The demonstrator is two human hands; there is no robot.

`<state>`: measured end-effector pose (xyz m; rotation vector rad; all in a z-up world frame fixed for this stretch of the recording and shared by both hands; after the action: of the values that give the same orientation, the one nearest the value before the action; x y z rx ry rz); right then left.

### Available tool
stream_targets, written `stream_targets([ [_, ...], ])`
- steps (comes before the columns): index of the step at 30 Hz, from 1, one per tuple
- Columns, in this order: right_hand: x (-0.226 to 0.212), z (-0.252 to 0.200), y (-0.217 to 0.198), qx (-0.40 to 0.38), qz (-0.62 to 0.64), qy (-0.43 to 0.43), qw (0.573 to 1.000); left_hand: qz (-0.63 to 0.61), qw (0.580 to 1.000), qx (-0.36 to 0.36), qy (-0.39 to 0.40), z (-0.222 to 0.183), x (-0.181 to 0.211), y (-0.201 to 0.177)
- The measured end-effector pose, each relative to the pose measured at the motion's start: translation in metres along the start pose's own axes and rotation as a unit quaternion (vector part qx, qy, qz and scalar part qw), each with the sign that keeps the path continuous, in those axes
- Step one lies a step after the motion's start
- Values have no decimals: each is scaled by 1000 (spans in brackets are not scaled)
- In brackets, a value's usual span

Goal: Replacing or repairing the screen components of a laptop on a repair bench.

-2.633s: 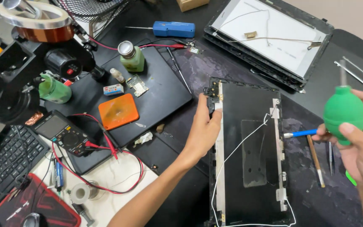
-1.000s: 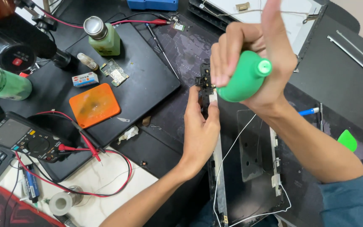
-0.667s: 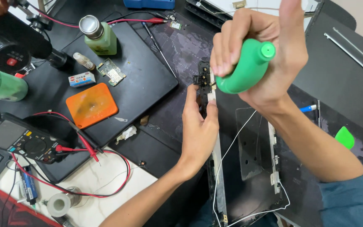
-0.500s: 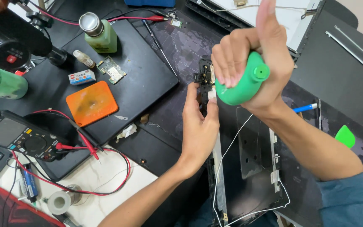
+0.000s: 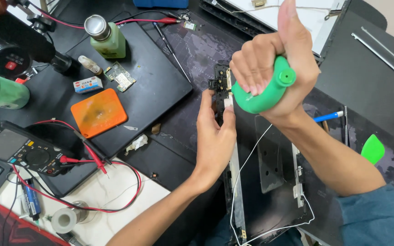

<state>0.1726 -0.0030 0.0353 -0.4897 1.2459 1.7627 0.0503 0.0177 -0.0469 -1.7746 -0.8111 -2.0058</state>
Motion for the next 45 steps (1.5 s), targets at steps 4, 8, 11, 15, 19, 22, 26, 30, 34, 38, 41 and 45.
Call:
stream_targets([
  [4,-5,4,-2,17,48,-11,999,-13,1000,-4,20,1,1,0],
  [8,-17,13,16,-53,-98,-1,994,16,1000,-3,18,1,-4,0],
  [11,-3,3,0,-23,-8,22,999,-26,999,-28,33,6,-10,1],
  [15,-13,-19,-19,25,120,-3,992,-59,998,-25,-23,20,-26,-13],
  [19,-48,-37,-10,-17,2,-56,998,-100,993,1,57,28,9,-26],
  [22,-62,-45,14,-78,-144,-70,984,-139,983,12,116,33,34,-22],
  [26,-65,-51,33,-177,-185,-76,964,-152,974,33,162,34,48,-17],
  [30,-66,-50,55,-228,-189,-70,953,-165,973,35,157,32,50,-10],
  [34,-52,-47,60,-124,-4,-10,992,-155,974,55,155,28,51,-10],
  [38,-57,-47,55,-141,-46,-46,988,-193,969,49,147,27,55,-9],
  [41,-69,-32,77,-230,-145,-68,960,-199,965,49,163,28,46,-12],
  [45,-64,-27,98,-247,-174,-49,952,-203,964,50,162,29,50,-11],
])
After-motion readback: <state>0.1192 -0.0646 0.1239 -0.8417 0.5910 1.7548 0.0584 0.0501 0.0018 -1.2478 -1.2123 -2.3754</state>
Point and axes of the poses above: each hand's wrist, its own z-axis towards the middle knuckle, its own y-axis out of the palm, x = y × z, the point moved 9 cm from there along z, towards the middle knuckle, and after that the axes turned 15 degrees about -x, right-handed, at the moved point
